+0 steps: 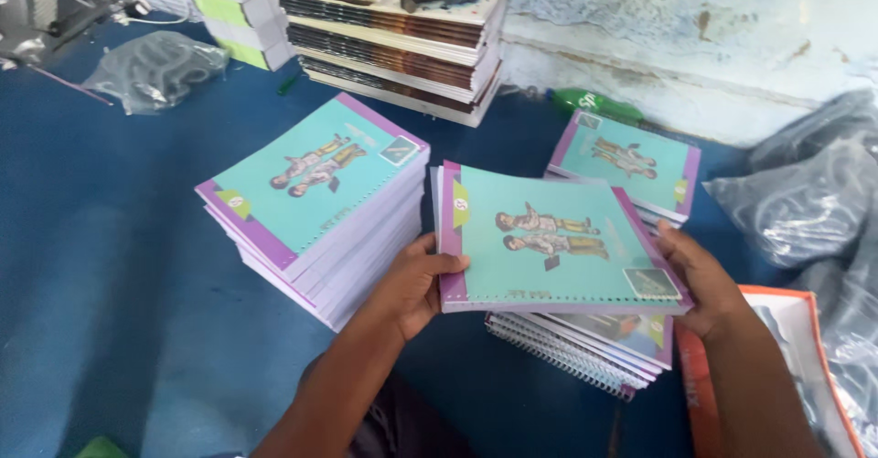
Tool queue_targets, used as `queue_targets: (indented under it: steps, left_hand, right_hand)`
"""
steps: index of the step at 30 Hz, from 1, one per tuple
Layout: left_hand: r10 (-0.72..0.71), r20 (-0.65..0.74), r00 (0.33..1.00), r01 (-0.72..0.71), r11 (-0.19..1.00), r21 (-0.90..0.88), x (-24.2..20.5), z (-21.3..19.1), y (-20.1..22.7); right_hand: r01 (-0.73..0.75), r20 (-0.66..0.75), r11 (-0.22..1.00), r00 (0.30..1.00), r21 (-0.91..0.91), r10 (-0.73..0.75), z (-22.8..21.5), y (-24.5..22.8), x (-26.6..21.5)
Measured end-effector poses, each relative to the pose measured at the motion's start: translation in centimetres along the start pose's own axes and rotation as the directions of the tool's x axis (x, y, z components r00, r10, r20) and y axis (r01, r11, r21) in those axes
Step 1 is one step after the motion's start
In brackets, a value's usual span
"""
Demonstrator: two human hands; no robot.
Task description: The person sits on the floor and assembles spiral-bound notebooks by inserting plastic spiral coils into pre-punched holes. They handle stacks of notebooks, align the coils, and secure them by hand.
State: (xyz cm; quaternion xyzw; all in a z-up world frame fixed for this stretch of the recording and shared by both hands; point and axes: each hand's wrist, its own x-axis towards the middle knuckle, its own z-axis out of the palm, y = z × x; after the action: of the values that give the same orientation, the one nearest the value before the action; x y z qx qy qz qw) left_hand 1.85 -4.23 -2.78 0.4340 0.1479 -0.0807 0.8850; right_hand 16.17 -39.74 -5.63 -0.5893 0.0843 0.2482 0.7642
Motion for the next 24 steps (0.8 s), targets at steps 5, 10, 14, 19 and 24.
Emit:
queue_targets:
  steps: [5,10,14,19,24]
  left_hand:
    - [-0.105,0.041,0.994,0.099,0.987,0.129,3.1,0.9,-2.3]
    - [-0.133,0.064,0.989,0.105,0.94,0.323,8.2,2.1,-4.7]
    - [0.06,0.155,0.986,-0.127,0.873,0.471,12.0,3.1,-7.3]
    - [0.327,0.139,0.935,-0.34,0.709,0.618,14.7,4.3,-10.6]
    - [0.438,0.235,0.868,-0.489,0.671,0.557,15.8,3.5,-12.9]
  right_hand:
    - [-0.141,-0.15,0.985,0.981,-0.096,0.125,-3.8,0.9,-0.6]
    - [-0.076,-0.186,0.985,0.981,-0.156,0.046,-5.9,1.1,-2.2]
    - [0.148,-0.195,0.978,0.965,-0.146,-0.175,-6.8,2.1,-2.4]
    - [0.458,-0.218,0.81,0.804,-0.365,-0.553,-7.0,4.4,-2.3]
    - [0.581,-0.228,0.715,0.691,-0.39,-0.686,-5.8,6.7,-3.1]
